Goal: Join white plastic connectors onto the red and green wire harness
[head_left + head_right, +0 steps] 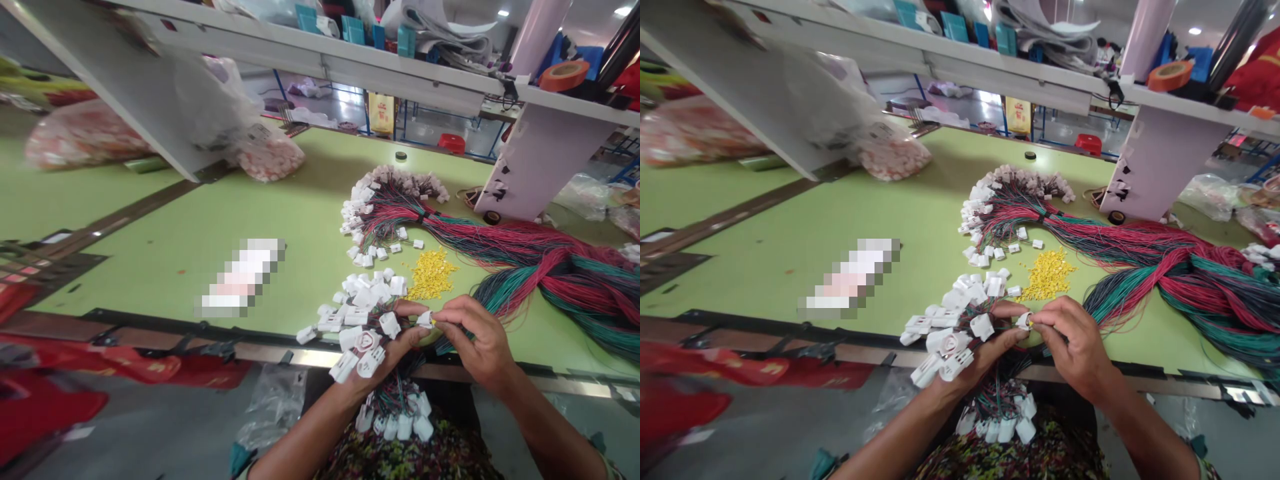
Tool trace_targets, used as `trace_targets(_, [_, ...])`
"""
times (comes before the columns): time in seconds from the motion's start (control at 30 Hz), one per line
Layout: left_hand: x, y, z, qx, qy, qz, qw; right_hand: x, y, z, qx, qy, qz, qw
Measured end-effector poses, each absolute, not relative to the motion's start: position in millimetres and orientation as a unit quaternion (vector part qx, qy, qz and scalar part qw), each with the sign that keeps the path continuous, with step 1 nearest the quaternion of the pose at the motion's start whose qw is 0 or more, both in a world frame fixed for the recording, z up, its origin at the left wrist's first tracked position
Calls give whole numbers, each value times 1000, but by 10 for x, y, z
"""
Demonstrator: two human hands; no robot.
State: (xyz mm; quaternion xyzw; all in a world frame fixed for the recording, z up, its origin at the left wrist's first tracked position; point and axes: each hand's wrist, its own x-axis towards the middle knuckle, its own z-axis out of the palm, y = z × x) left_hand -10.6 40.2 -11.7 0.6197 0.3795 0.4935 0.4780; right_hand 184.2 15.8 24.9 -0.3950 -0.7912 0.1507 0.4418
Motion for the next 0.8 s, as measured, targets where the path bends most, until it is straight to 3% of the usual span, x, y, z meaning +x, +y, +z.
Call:
trace_targets(0.57, [-95, 389, -75, 599, 391, 499, 489, 1851, 155, 314, -394, -785, 175, 444])
trace_targets(0.8, [-45, 386, -187, 591, 390, 505, 494, 1799, 164, 260, -425, -714, 276, 483])
